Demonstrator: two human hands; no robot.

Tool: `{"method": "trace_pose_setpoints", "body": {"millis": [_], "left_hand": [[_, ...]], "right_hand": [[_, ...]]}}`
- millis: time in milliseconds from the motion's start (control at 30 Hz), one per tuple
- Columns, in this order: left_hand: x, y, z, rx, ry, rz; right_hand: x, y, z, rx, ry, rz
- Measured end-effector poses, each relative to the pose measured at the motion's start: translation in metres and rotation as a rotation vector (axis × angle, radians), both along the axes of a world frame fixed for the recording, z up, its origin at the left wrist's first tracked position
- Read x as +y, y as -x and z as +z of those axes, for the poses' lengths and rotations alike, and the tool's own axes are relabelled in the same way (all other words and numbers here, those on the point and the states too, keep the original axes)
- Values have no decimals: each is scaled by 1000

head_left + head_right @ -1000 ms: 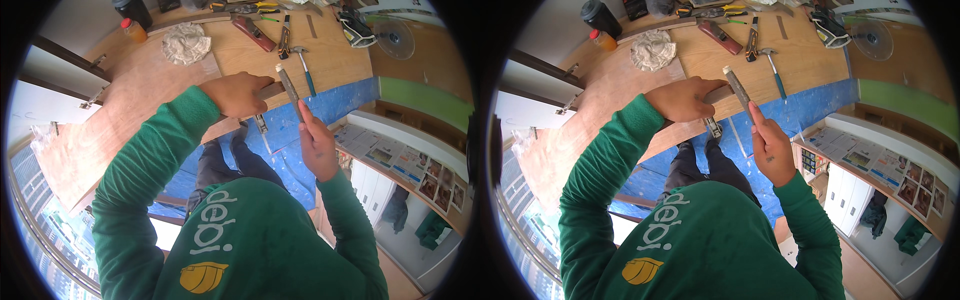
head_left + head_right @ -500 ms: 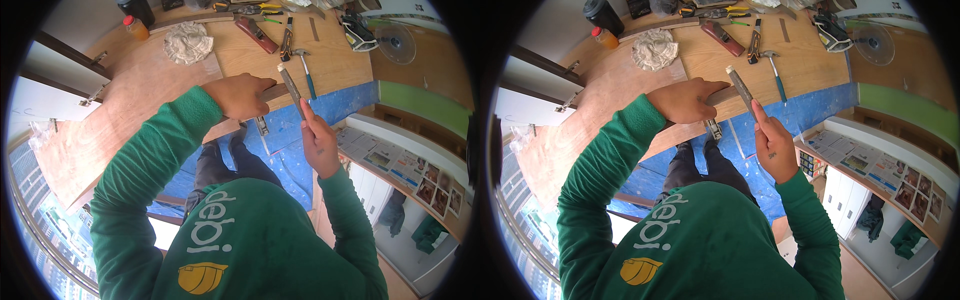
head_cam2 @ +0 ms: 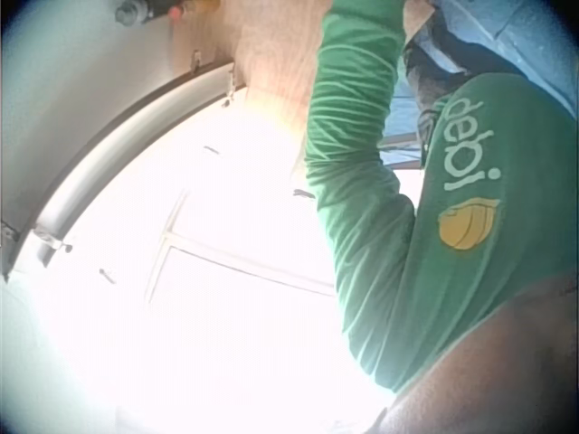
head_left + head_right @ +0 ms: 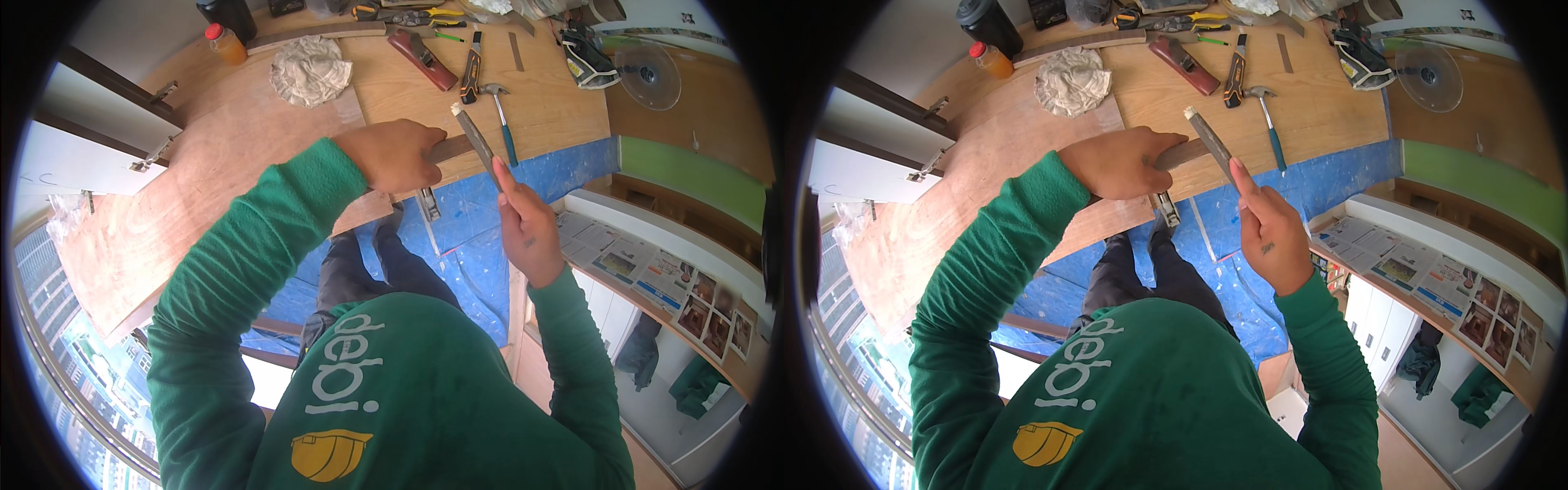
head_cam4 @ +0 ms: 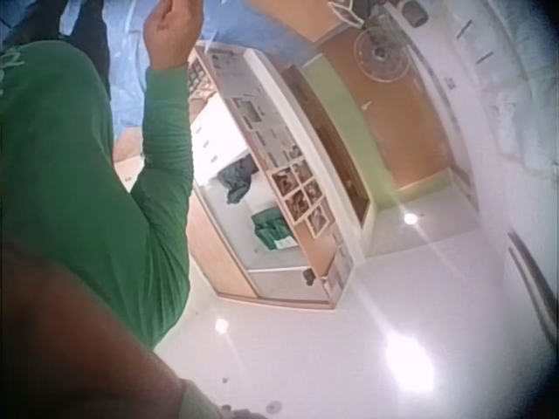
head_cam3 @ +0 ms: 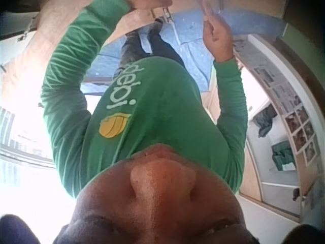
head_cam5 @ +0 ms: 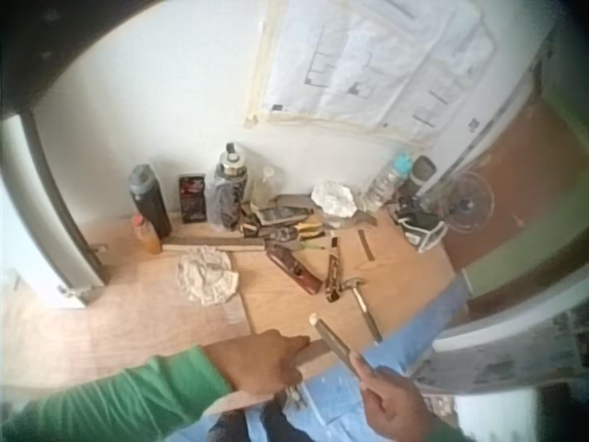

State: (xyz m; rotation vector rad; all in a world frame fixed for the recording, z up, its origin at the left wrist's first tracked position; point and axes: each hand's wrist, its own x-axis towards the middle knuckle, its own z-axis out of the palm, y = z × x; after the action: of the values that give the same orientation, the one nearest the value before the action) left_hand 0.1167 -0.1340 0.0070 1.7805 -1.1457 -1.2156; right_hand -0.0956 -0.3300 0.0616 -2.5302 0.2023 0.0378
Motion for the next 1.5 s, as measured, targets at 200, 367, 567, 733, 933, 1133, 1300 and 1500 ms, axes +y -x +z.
{"method": "trace_pose_setpoints", "body": {"millis": [200, 367, 567, 733, 933, 1133, 1300, 1500], "left_hand": [[1, -4, 1, 38, -26, 18], [-1, 8, 0, 32, 37, -4], [1, 10, 5, -16, -6, -10], [0, 14, -1, 4, 34, -4], [1, 18, 1, -4, 44, 2], [0, 22, -3, -39, 43, 4], [2, 22, -1, -40, 22, 20], [0, 21, 2, -5, 22, 0]], "right_hand": [[-3, -19, -3, 23, -55, 3], [-12, -30, -14, 128, -126, -149], [0, -5, 17, 87, -65, -111], [4, 16, 16, 3, -7, -28], [5, 20, 2, -15, 0, -14], [4, -5, -13, -43, -60, -105], [20, -14, -8, 52, -350, -401], [12, -49, -14, 217, -676, -487]]}}
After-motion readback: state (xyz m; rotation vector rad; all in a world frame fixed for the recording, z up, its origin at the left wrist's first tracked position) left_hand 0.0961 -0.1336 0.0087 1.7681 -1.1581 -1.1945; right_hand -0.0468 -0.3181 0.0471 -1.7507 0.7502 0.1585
